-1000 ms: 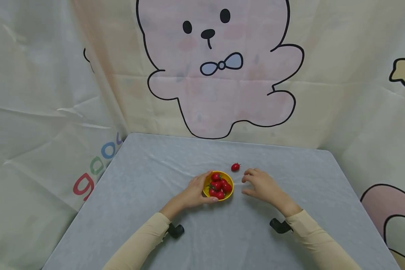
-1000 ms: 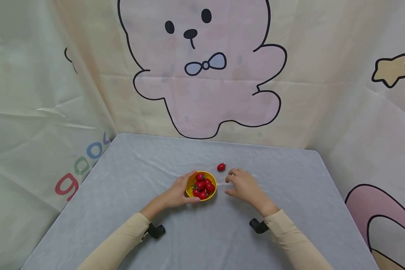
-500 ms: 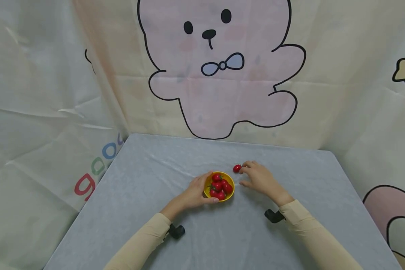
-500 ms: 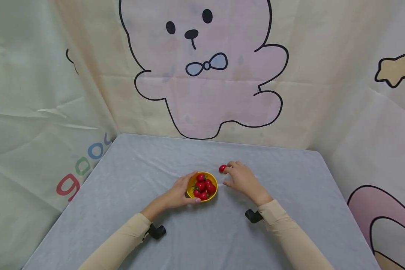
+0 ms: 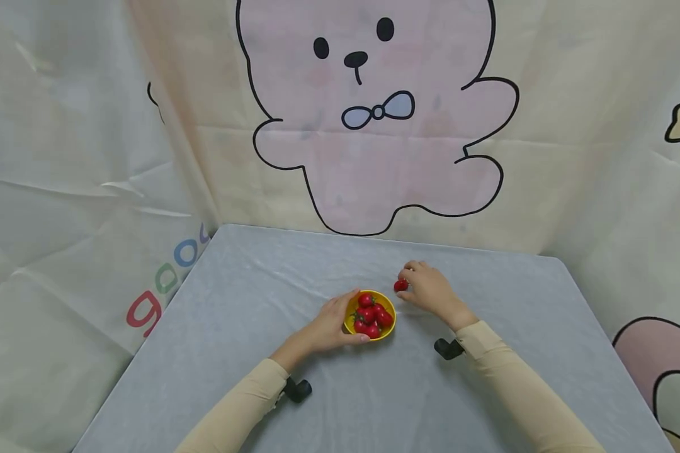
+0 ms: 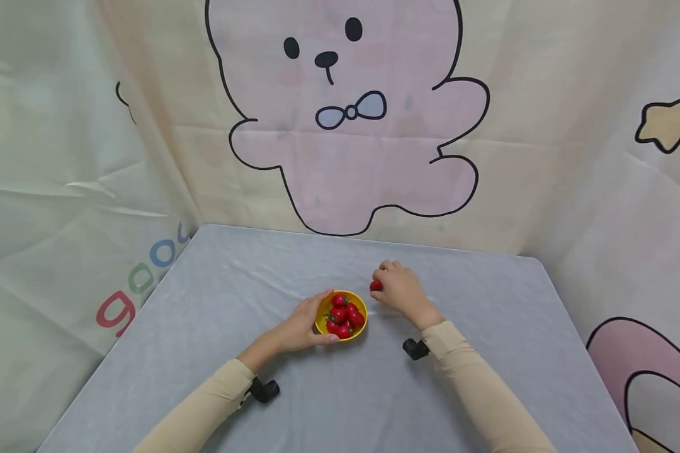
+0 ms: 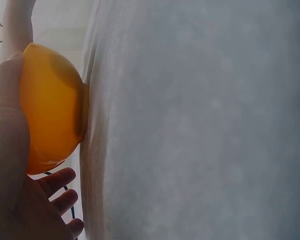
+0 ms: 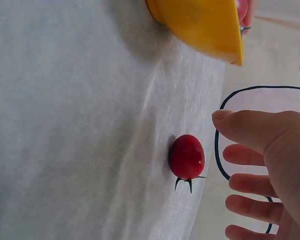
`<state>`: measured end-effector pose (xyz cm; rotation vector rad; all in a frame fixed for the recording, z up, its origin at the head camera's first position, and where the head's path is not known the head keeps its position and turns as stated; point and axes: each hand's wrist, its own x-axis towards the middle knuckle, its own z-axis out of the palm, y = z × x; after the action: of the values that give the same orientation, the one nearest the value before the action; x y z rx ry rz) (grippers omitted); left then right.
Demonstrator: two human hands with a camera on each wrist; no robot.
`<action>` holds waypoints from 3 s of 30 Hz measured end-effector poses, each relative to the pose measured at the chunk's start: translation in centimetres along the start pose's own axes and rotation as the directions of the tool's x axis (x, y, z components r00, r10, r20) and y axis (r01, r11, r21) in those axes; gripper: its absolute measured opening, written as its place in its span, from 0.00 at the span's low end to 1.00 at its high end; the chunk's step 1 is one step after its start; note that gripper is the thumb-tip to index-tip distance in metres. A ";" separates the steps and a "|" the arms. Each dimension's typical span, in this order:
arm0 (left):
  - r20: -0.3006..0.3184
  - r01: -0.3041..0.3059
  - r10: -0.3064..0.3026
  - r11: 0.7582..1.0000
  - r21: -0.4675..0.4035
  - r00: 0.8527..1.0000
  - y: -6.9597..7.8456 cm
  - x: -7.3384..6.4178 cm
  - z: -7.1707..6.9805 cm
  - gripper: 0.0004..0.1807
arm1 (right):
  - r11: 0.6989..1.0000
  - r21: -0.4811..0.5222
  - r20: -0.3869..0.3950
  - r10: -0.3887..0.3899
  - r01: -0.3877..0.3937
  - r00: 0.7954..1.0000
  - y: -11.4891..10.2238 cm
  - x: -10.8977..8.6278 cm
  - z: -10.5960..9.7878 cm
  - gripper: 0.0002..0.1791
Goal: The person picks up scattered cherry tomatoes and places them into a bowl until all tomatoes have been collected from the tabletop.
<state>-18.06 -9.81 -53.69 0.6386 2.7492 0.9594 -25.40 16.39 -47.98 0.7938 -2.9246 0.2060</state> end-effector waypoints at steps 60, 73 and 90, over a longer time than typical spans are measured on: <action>-0.003 0.006 -0.006 1.000 0.010 1.000 0.7 -0.2 -0.2 0.59 | 0.995 -0.038 -0.012 -0.096 0.095 0.995 -2.9 0.5 -2.7 0.19; -0.045 -0.020 0.021 0.999 0.036 0.999 0.4 -0.7 0.1 0.59 | 0.977 -0.036 -0.024 -0.210 0.210 0.977 -6.6 0.3 -3.0 0.22; -0.048 -0.069 0.071 0.997 0.038 0.996 0.4 -0.9 0.3 0.58 | 0.956 -0.019 0.008 -0.293 0.293 0.956 -8.3 0.1 -1.0 0.22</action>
<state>-17.03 -9.78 -53.63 0.7322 2.8103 0.9536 -21.17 9.40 -46.12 1.2103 -2.7606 0.1487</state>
